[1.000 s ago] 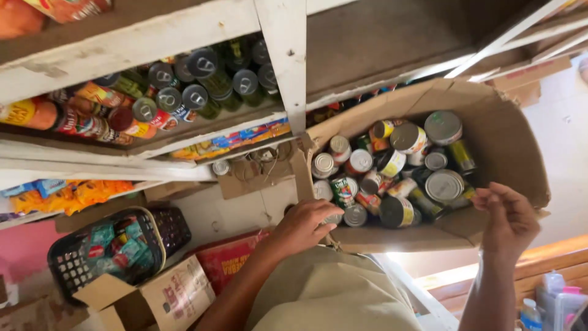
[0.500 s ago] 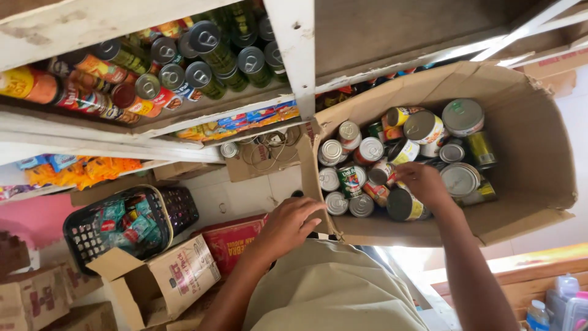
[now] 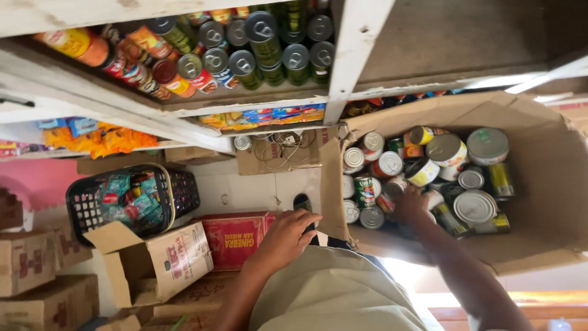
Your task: The recorder is taking canned goods from a cardboard box and arranging them neatly on store shelves.
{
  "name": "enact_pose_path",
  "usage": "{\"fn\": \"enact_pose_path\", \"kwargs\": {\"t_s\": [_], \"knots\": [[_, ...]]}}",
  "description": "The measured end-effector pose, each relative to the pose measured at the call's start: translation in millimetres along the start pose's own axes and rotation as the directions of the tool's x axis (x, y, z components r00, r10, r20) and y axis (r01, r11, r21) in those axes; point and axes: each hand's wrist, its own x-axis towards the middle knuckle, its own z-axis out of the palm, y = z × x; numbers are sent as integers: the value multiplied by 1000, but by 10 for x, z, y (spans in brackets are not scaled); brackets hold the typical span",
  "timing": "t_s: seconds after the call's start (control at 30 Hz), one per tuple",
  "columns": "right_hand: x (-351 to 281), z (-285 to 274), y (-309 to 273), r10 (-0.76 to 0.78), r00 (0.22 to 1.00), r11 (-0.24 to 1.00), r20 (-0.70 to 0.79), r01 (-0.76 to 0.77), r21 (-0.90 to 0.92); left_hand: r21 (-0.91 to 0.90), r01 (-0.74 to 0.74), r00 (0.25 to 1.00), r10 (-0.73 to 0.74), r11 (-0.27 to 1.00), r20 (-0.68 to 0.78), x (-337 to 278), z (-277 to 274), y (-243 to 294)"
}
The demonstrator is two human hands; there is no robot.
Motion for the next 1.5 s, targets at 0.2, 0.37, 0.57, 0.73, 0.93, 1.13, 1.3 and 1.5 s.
{"fn": "enact_pose_path", "kwargs": {"t_s": [0.2, 0.37, 0.57, 0.73, 0.93, 1.13, 1.3, 1.5], "knots": [[90, 305, -244, 48, 996, 986, -71, -58, -154, 18, 18, 999, -18, 1000, -35, -88, 66, -140], [-68, 176, -298, 44, 989, 971, -143, -76, -226, 52, -5, 999, 7, 999, -43, -116, 143, -226], [-135, -29, -229, -3, 994, 984, -106, -16, -178, 75, 11, 1000, -10, 997, -17, -96, 202, -218], [165, 250, 27, -65, 978, 998, -198, 62, -23, 89, 35, 999, -36, 995, 7, -54, 154, -147], [-254, -354, 179, -67, 996, 988, -66, 76, 135, 86, -6, 1000, 5, 996, 20, 41, 200, -125], [-354, -344, 487, -118, 976, 910, 185, 32, 413, 23, -15, 998, 14, 1000, 66, 132, 188, 9], [-250, 51, 683, -285, 958, 487, 23, 125, 864, 28, -70, 995, 68, 997, 76, 166, 228, 21], [-649, -299, 705, -295, 946, 151, -136, 186, 971, -71, -47, 992, 55, 996, 113, 203, 235, 44]]}}
